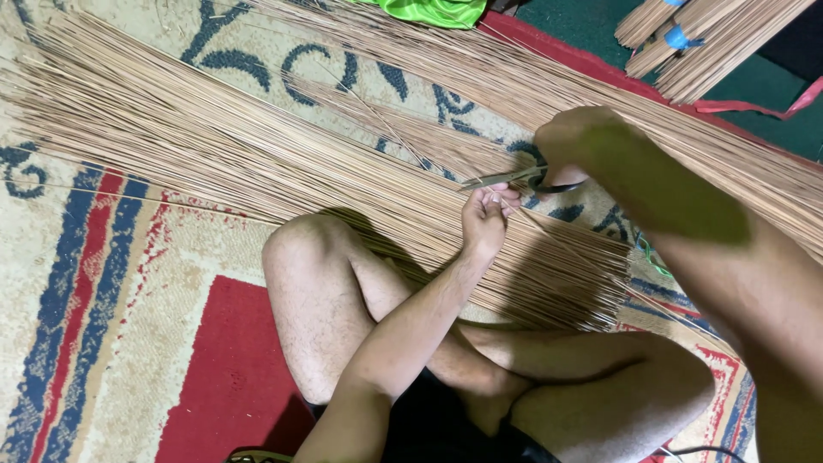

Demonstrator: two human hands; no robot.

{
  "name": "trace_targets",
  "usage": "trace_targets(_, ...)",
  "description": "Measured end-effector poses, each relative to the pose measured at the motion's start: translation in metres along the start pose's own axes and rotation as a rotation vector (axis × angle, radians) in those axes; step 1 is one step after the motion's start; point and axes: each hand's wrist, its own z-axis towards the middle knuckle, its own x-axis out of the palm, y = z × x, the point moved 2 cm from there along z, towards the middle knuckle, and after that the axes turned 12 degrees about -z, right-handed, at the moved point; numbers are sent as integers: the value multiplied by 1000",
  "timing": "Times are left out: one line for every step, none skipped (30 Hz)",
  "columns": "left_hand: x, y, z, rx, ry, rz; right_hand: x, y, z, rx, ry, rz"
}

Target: Organizing and trimming a bundle of thin wooden sticks

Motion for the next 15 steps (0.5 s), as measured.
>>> trace_targets(1,-2,-1,-2,3,2,5,0,9,2,0,4)
trace_targets(2,-5,-2,-6,-12,-4,10,1,18,-19,-20,-24)
trace_targets(2,-8,-2,-9,-30,-9,15,3,28,-42,-41,-52)
trace_targets(2,-5,-1,-10,-28,-6,16,4,30,-42,-42,-48)
trace_targets(1,-2,-1,-11,-36,-18,18,7,32,-52,-44,-39)
trace_targets(0,0,-1,-13,-43,-30,20,9,34,-62,-46,-30)
trace_targets(1,-4,-2,-17,-41,-25,18,10,36,-62,-45,-24)
trace_targets(3,-8,-3,-19,-37,-17,16,11,37,-67,-57,-23)
trace_targets(6,-11,-4,-22,-30,-10,15,11,38,-69,-67,-22)
trace_targets(7,-10,-4,-27,-26,-6,20,13,40,-66,-65,-15)
trace_targets(8,-9,-3,-26,-27,-29,25,14,41,-84,-99,15)
trace_targets(9,-8,-1,-25,-29,-52,29,16,42,-101,-133,44)
trace_targets(8,-7,-2,-30,-29,-48,29,14,38,-102,-131,49)
trace_targets(7,-7,-3,-24,-31,-39,28,10,34,-69,-142,130)
trace_targets(6,-8,-2,-13,-35,-30,26,7,31,-38,-155,210)
